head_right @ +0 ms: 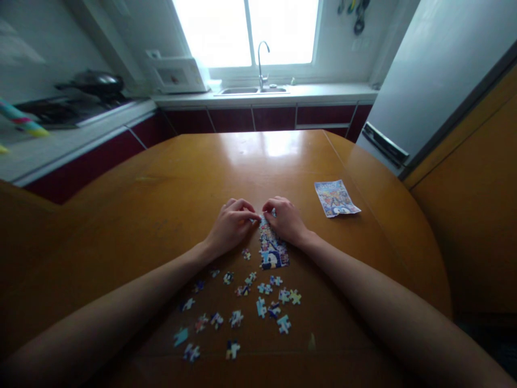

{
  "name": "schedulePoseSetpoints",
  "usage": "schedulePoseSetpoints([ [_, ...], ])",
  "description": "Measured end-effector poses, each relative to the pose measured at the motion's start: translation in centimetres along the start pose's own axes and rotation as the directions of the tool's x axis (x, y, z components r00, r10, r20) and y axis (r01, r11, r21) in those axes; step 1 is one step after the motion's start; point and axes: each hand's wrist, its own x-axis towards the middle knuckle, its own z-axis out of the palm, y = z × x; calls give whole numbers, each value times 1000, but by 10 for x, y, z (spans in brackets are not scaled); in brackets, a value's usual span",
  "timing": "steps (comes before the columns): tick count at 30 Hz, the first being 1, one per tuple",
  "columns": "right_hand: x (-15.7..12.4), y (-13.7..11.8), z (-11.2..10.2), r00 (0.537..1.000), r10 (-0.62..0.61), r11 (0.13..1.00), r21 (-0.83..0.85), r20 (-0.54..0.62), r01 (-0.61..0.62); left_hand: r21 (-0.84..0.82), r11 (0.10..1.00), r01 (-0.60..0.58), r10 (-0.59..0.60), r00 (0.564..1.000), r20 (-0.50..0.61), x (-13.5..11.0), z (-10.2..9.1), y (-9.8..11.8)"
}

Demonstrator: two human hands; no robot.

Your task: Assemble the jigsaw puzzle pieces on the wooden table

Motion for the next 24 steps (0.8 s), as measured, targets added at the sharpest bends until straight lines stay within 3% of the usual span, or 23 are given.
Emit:
schedulePoseSetpoints([
  [10,2,2,1,997,73,995,74,-21,-71,8,1000,-14,14,1000,27,1,-2,1],
  [13,2,4,-1,982,140,980,163,-130,-118,0,1000,-17,17,999,30,1,-3,2],
  [16,-1,3,-3,966,118,987,134,-230,-89,-9,1000,-19,20,999,32,0,-2,2],
  [20,-8,3,-6,980,58,997,54,-190,-49,-27,999,-31,32,999,34,0,-1,3],
  [24,-10,4,-6,983,78,996,48,-165,-71,-39,999,-38,38,999,18,-1,-1,2],
])
